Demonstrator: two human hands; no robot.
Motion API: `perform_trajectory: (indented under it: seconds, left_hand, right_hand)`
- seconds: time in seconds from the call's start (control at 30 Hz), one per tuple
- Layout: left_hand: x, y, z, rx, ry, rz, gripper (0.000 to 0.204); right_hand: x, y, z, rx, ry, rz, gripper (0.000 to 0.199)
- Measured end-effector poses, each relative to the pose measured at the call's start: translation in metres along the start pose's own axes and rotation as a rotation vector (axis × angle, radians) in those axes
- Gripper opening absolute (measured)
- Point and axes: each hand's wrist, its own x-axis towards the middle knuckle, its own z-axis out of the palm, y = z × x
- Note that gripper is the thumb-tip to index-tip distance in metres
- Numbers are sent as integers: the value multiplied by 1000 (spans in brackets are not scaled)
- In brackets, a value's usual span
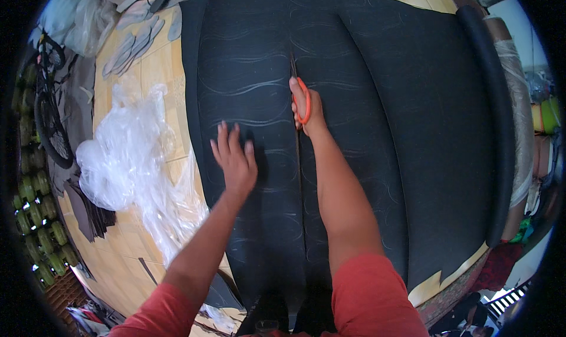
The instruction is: The person sits on the floor and uses orange-handled scissors to cut out multiple shoe sole shapes from a large black sheet of material. The person follows pre-drawn outlines, cutting one shape at a time and placing the finished pieces aside.
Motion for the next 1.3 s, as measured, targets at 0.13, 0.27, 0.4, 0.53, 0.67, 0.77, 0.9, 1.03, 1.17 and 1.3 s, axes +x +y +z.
perform_trajectory:
  seconds: [0.13,0.27,0.4,0.53,0.67,0.77,0.9,1.03,1.17,1.3]
  left_hand:
    - [58,-10,44,324,17,-145,54]
    - [57,-5,41,292,-90,-163,59]
    - [68,-2,41,300,-131,-182,59]
    - [70,-1,40,308,-177,-186,60]
    - [70,-3,40,309,-204,-194,61]
    - [71,-3,38,301,-216,-195,61]
    - [70,-4,40,289,-212,-191,62]
    - [70,-4,38,289,-225,-199,62]
    - [71,-3,39,290,-230,-204,62]
    - [73,-3,38,298,-238,-205,63]
  right_hand:
    - [1,6,10,-78,21,-20,55]
    - [2,8,3,-101,37,-111,53]
    - [5,12,13,-222,118,-135,49]
    - [18,12,13,-297,152,-216,49]
    - [31,-2,19,-298,145,-205,50]
    - [38,-10,23,-294,161,-202,51]
    - [44,-22,28,-272,169,-183,52]
    - [62,-27,32,-259,186,-160,53]
    - [85,-41,37,-243,205,-182,54]
    - [100,-60,40,-147,176,-207,54]
